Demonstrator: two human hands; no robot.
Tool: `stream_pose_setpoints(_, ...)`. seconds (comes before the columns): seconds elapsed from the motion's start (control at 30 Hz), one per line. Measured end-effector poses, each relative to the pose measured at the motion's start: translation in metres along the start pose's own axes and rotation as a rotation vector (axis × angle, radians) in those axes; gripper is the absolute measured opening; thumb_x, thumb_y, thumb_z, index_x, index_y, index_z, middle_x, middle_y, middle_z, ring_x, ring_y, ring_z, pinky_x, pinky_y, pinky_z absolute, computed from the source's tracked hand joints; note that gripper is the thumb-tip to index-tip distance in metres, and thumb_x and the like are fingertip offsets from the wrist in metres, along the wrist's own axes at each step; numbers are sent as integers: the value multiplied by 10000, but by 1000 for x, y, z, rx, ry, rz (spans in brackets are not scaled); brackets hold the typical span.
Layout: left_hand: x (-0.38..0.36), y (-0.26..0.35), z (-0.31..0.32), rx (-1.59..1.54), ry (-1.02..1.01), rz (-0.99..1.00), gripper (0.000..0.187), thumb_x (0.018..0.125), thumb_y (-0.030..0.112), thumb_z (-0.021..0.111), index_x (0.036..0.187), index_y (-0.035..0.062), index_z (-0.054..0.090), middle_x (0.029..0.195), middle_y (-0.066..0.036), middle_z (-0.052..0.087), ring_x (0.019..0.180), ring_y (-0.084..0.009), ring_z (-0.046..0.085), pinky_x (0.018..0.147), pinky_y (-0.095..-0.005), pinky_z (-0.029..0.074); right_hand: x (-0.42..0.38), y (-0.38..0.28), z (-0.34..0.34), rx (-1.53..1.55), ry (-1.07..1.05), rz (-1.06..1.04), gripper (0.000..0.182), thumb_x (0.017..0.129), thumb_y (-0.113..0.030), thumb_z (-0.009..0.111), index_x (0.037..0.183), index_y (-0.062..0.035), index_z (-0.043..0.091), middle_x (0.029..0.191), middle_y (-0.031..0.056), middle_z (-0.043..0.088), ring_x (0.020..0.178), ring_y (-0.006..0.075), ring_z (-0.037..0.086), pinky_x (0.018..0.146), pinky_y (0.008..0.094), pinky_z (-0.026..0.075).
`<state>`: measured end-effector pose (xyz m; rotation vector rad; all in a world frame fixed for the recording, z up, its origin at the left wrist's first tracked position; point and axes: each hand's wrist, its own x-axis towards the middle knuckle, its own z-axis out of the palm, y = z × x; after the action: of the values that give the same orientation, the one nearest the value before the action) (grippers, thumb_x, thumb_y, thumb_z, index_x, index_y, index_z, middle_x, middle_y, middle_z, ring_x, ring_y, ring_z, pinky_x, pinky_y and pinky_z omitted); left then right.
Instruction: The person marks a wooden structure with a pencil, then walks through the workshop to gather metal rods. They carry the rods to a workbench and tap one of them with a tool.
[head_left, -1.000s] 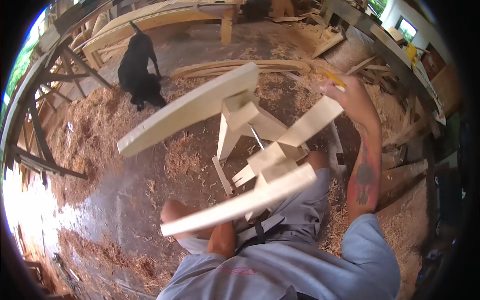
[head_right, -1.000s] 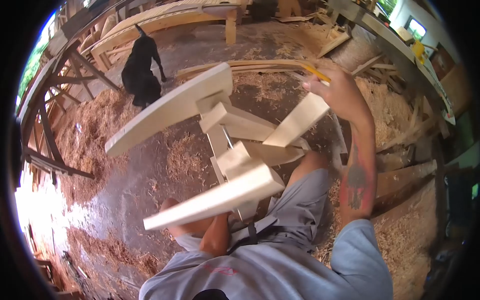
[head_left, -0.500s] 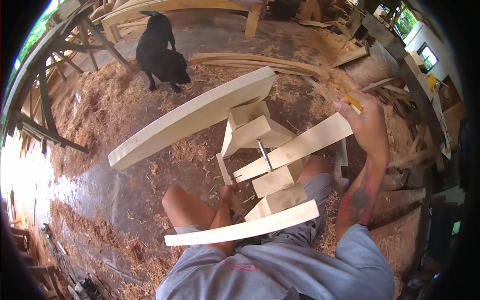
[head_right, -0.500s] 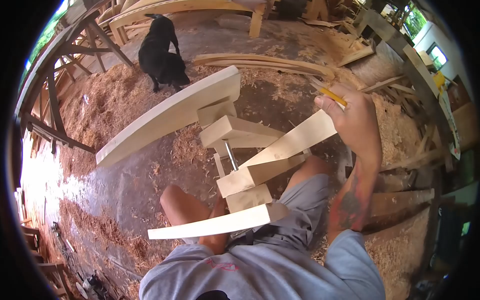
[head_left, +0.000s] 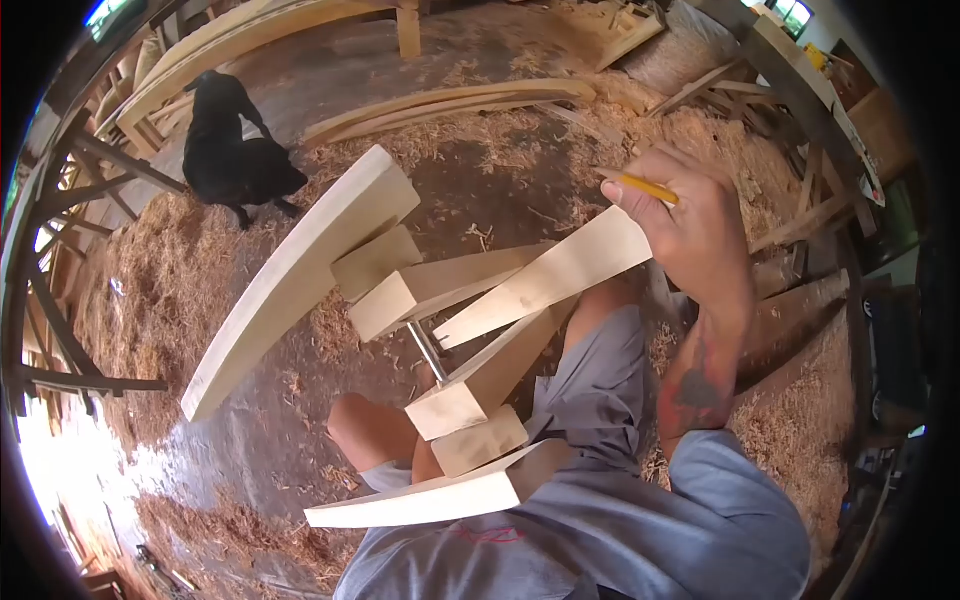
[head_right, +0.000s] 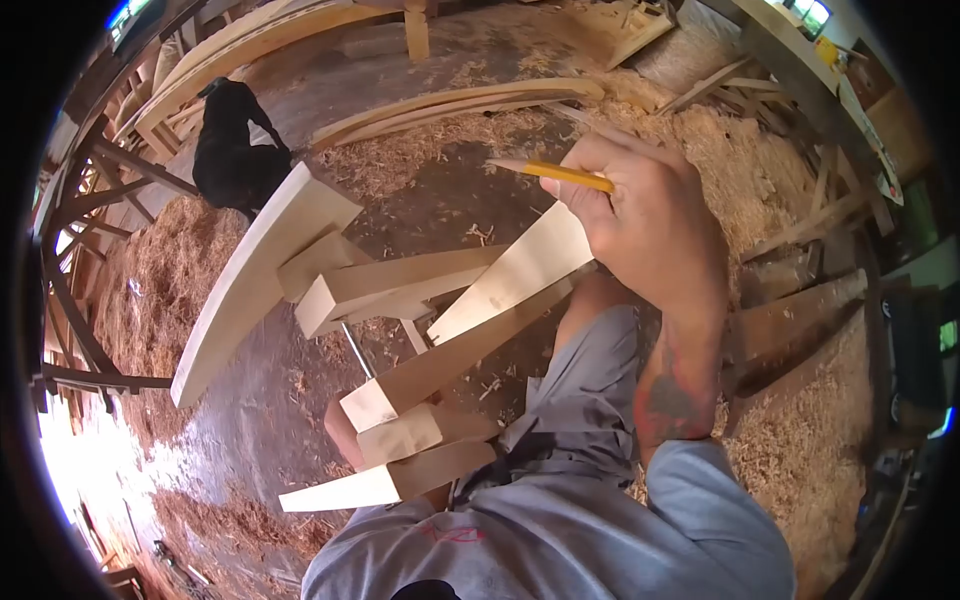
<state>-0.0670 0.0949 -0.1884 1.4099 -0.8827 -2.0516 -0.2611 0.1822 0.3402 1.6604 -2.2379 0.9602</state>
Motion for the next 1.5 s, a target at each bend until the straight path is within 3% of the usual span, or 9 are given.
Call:
stream_pose_setpoints(0.47,-33,2,12,21,-36,63,130,703,190,666,684,68,624,640,-26,549,542,-155,487,520,-322,374,16,11,2,-56,-59,-110,192,831,-206,674,845,-15,663,655,160,551,598,316,544,582,386,426)
stream_pose_setpoints(0.53,-31,-1,8,25,-37,56,131,705,191,664,679,70,621,634,-24,544,537,-154,483,517,-321,372,19,6,-3,-40,-172,49,272,837,-236,673,920,23,663,746,165,608,662,245,571,631,361,431)
stream_pose_setpoints(0.57,-29,-7,5,21,-34,46,131,706,191,663,677,71,619,631,-23,542,534,-154,480,516,-321,370,21,18,0,-57,-145,-14,289,839,-259,675,921,18,664,721,145,611,650,212,563,633,342,431)
stream_pose_setpoints(0.67,-24,-15,1,14,-25,14,133,709,193,661,670,75,614,623,-19,535,526,-152,474,512,-320,367,26,30,1,6,-129,-95,295,844,-292,676,922,-7,693,572,144,536,518,233,517,540,385,407)
stream_pose_setpoints(0.83,-20,-18,0,12,-21,-16,138,714,196,657,659,80,605,609,-14,523,512,-150,463,506,-319,360,28,32,-13,16,-270,-11,345,881,-335,642,913,4,695,562,105,527,526,188,503,540,361,402)
stream_pose_setpoints(1.0,-14,-27,-4,-46,12,-59,145,719,199,653,648,86,596,595,-9,511,498,-147,452,500,-318,354,14,44,-14,213,-207,4,368,931,-345,585,1038,-6,679,798,54,680,729,106,592,674,273,446)
stream_pose_setpoints(1.1,-10,-37,-9,-70,36,-92,149,721,200,652,644,88,593,589,-7,506,493,-146,448,498,-318,352,18,35,-20,121,-218,87,344,928,-338,601,956,-5,684,730,3,613,688,76,552,639,237,423)
stream_pose_setpoints(1.3,-38,-23,-5,-80,-38,-169,176,719,228,687,799,82,627,715,-1,524,634,-134,473,597,-294,376,23,50,-21,183,-197,145,291,915,-317,635,891,-29,670,702,-27,576,650,52,517,610,216,396)
stream_pose_setpoints(1.5,-44,-26,-9,-364,-151,-247,489,793,491,713,1010,57,646,896,-39,605,787,-174,556,633,-322,441,31,69,-30,209,-224,216,256,946,-256,614,844,-21,611,756,-24,557,689,34,500,620,196,399)
